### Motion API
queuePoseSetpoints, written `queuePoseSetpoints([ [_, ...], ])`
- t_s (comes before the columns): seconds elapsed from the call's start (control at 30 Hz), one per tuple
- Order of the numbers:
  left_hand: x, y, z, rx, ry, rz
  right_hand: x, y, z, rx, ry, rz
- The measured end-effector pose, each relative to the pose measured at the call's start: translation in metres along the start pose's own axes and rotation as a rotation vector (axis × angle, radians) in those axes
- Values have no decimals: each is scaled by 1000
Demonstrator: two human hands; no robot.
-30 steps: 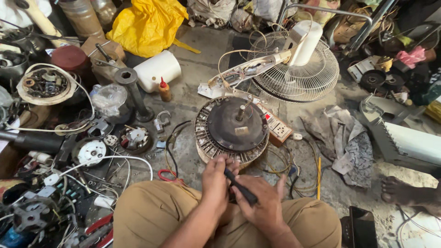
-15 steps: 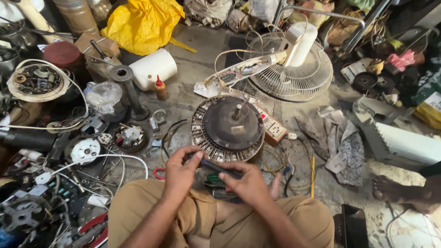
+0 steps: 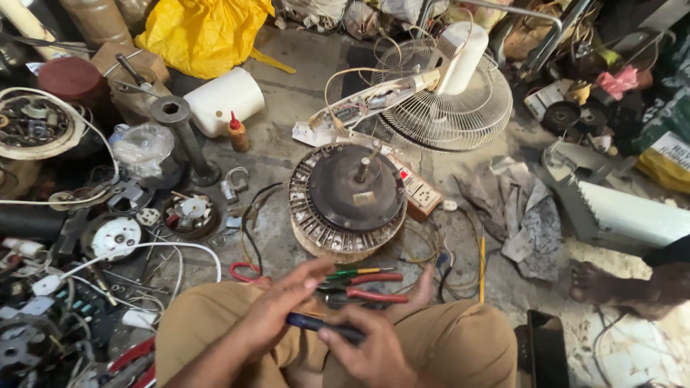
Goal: The person repairs a ceiling fan motor by hand and using a screwdriver, manipulating wires and the motor assembly while seated on the floor.
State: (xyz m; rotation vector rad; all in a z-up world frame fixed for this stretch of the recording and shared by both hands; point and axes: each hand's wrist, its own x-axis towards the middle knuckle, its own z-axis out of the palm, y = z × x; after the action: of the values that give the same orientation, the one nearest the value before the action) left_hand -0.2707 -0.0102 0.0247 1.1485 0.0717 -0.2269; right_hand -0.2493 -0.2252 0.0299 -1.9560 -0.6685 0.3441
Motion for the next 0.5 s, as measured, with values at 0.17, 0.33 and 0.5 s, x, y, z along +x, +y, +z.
queuePoseSetpoints([
  [0.17,16,15,-12,388,33,-69,20,14,7,382,-37,-41],
  [0.33,16,54,-76,989,363,128,59,39,-20,110,15,372],
  [0.5,-51,68,-146,1532,735,-105,77,87,-60,-712,-149,467],
])
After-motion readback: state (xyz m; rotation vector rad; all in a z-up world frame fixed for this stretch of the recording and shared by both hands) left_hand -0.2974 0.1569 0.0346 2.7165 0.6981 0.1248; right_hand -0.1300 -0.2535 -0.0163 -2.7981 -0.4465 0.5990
